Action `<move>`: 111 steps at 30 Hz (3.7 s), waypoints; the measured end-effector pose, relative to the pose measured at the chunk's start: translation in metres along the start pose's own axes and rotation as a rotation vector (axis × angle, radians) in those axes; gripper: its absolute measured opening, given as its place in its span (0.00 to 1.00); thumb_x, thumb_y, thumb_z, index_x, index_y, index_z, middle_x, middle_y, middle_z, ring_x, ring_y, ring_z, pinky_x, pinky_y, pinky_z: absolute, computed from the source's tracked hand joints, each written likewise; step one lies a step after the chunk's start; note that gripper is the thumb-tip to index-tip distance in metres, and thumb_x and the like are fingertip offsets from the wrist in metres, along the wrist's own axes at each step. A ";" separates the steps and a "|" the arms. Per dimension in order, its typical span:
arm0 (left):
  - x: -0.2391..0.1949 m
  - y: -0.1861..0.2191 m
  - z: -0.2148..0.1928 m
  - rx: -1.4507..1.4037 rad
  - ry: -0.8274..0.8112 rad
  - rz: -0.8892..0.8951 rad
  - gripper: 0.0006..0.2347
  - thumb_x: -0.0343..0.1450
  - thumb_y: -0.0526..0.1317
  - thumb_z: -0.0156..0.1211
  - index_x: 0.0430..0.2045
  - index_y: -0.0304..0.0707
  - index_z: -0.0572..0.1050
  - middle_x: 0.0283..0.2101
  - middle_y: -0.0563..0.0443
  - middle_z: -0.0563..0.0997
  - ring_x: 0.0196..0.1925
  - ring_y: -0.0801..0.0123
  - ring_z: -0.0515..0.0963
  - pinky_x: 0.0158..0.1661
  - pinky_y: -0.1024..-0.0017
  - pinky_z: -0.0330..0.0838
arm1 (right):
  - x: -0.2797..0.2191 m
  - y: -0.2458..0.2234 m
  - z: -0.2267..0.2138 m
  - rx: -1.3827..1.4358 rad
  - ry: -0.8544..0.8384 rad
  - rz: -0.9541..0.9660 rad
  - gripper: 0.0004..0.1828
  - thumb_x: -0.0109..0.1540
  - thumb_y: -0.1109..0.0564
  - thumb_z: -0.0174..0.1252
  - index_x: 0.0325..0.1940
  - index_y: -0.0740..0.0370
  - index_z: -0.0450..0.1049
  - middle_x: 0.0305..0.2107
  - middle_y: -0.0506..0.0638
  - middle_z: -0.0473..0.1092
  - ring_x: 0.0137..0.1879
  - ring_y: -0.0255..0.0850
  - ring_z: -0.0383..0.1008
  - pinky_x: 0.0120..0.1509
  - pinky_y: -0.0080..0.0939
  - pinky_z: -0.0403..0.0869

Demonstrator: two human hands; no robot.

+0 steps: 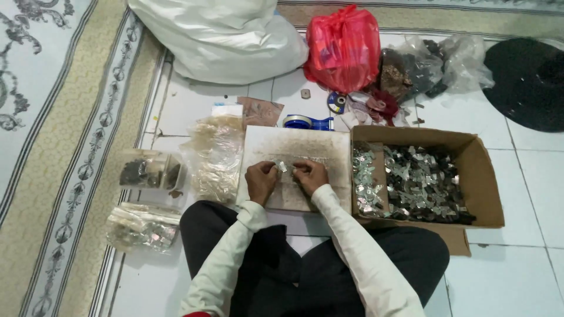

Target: The person sits on the floor and sorts small metallic hardware pieces from a cardboard box onto a white board. They pick up individual pieces, inspect them, and place them in a small pile on the board.

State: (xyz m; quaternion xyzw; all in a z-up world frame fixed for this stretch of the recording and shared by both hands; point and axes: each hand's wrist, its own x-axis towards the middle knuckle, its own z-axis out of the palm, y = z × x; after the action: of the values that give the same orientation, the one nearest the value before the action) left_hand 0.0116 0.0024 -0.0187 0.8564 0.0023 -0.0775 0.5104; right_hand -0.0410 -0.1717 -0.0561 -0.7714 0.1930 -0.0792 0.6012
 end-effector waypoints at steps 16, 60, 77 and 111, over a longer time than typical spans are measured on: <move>-0.043 0.068 0.057 0.131 -0.110 0.714 0.04 0.72 0.36 0.64 0.36 0.37 0.82 0.29 0.42 0.84 0.33 0.51 0.86 0.34 0.62 0.79 | -0.019 -0.001 -0.178 -0.390 0.279 -0.023 0.14 0.64 0.60 0.61 0.54 0.54 0.81 0.43 0.56 0.79 0.50 0.56 0.80 0.51 0.52 0.81; -0.017 0.092 0.279 1.022 -0.709 0.828 0.06 0.70 0.41 0.59 0.30 0.44 0.83 0.34 0.51 0.87 0.39 0.57 0.88 0.35 0.58 0.81 | -0.041 0.088 -0.250 -0.411 0.130 0.347 0.15 0.62 0.54 0.64 0.54 0.51 0.81 0.50 0.58 0.78 0.62 0.58 0.74 0.67 0.61 0.72; -0.029 0.148 0.213 0.237 -1.007 0.556 0.07 0.67 0.34 0.67 0.36 0.41 0.84 0.37 0.41 0.86 0.47 0.45 0.86 0.50 0.50 0.79 | -0.040 0.087 -0.234 0.145 0.402 0.454 0.21 0.57 0.56 0.73 0.53 0.65 0.80 0.42 0.64 0.78 0.43 0.50 0.81 0.39 0.46 0.83; 0.023 0.011 0.019 -0.004 -0.171 -0.011 0.11 0.63 0.35 0.71 0.38 0.37 0.85 0.34 0.38 0.86 0.38 0.47 0.87 0.34 0.58 0.81 | -0.017 -0.029 -0.043 -0.116 0.109 0.075 0.10 0.55 0.58 0.70 0.41 0.55 0.85 0.27 0.56 0.79 0.35 0.49 0.82 0.35 0.50 0.82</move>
State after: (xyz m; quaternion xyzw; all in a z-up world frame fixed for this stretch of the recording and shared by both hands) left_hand 0.0331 -0.0209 -0.0214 0.8456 -0.0363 -0.1529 0.5101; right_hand -0.0664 -0.1978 -0.0151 -0.7917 0.2585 -0.0869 0.5467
